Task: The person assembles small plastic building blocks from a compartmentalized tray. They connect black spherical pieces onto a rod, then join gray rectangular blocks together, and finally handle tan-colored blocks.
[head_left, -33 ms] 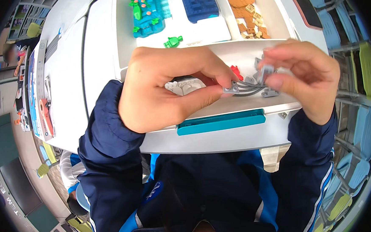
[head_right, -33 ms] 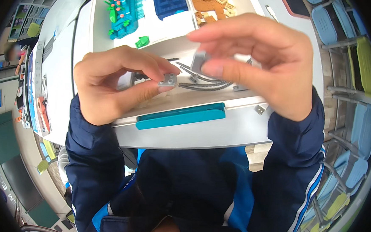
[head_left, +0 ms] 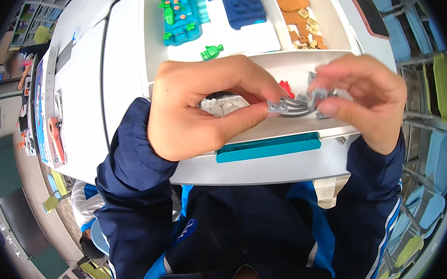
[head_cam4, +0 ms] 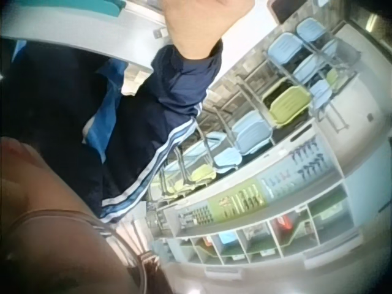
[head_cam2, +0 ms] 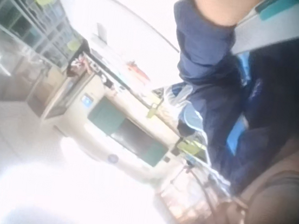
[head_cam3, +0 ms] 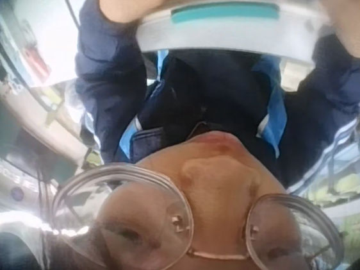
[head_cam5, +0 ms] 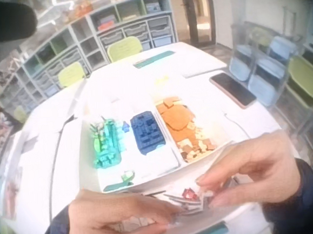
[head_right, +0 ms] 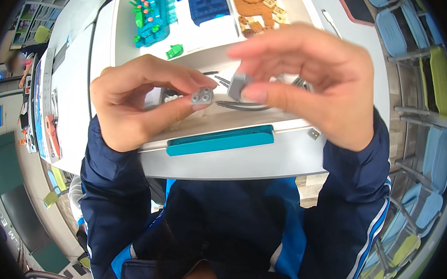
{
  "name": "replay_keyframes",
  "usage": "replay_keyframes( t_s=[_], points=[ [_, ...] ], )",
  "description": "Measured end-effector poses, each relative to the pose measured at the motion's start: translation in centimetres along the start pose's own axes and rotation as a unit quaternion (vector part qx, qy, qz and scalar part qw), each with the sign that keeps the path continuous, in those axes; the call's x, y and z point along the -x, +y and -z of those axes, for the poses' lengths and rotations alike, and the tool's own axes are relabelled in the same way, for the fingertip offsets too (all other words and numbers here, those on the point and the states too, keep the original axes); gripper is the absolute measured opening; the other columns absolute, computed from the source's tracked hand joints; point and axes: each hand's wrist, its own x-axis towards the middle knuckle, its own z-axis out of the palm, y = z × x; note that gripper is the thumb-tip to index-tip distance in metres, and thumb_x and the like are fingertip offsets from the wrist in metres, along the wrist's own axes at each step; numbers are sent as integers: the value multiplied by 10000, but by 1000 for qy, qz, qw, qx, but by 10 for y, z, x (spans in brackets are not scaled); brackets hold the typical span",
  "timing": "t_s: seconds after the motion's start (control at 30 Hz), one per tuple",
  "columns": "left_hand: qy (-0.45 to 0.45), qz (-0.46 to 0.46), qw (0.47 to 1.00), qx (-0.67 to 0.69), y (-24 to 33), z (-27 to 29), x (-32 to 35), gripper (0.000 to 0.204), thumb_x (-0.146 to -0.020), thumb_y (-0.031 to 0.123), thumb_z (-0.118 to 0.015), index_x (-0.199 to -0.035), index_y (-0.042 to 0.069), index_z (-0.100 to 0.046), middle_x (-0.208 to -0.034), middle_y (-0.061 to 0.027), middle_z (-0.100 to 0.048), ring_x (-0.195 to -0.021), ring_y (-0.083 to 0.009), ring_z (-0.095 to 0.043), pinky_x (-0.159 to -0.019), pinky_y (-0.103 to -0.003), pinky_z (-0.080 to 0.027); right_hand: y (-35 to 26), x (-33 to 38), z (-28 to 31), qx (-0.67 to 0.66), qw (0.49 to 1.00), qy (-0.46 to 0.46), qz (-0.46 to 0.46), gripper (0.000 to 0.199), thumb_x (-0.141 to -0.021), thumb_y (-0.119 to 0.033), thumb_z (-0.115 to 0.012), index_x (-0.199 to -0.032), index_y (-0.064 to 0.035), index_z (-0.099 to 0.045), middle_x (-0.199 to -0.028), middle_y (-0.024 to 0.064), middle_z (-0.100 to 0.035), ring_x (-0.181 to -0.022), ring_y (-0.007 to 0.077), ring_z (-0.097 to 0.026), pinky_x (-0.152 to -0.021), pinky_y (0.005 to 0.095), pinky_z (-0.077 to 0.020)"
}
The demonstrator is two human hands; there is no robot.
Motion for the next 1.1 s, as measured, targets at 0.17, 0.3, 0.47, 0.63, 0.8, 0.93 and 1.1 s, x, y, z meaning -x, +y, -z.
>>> replay_keyframes(
  t_s=[0.17,0.3,0.47,0.63,0.8,0.93,1.1],
  points=[
    [23,-113,993,-35,2,8,6,163,-679,-152,-664,-806,-51,-649,-878,-191,-685,-833,-266,-675,-775,-336,-530,2,1,-7,64,992,-81,66,256,-694,114,-745,-937,53,-689,-962,144,-662,-878,196,-647,-797,289,-508],
    [29,-122,991,-41,3,10,7,161,-671,-147,-665,-786,-34,-667,-905,-180,-685,-857,-260,-670,-776,-326,-527,1,-4,-12,104,989,-48,96,246,-682,111,-748,-914,41,-704,-961,148,-652,-877,199,-650,-794,285,-514],
    [79,-18,991,103,0,5,11,172,-694,-133,-673,-829,-27,-684,-982,-166,-673,-893,-214,-659,-774,-300,-534,-2,-10,-20,171,973,-17,157,225,-666,122,-741,-871,32,-714,-988,160,-631,-887,213,-648,-783,285,-529],
    [137,-30,978,155,-8,-1,13,195,-721,-111,-672,-860,17,-720,-987,-104,-668,-854,-169,-658,-757,-253,-537,-3,-17,-22,172,970,-42,167,267,-651,152,-731,-889,38,-689,-1027,184,-604,-922,234,-631,-793,309,-536],
    [97,-140,983,-73,3,14,18,178,-705,-121,-695,-850,-20,-711,-983,-151,-629,-860,-213,-653,-764,-289,-537,1,-19,-27,122,976,-26,180,327,-667,152,-733,-958,25,-657,-1027,174,-609,-924,215,-628,-804,302,-531],
    [87,-182,972,-124,2,14,19,172,-695,-90,-722,-843,-4,-735,-975,-135,-625,-839,-211,-656,-764,-289,-539,5,-16,-28,151,966,-46,205,341,-670,146,-737,-975,22,-649,-1042,170,-602,-927,209,-626,-824,304,-526],
    [100,-117,988,-34,0,8,15,185,-705,-116,-704,-851,-7,-733,-999,-135,-627,-880,-209,-657,-793,-286,-536,11,-15,-36,77,983,4,167,319,-696,157,-707,-987,36,-649,-1091,181,-596,-1009,234,-604,-880,329,-508]
  ],
)
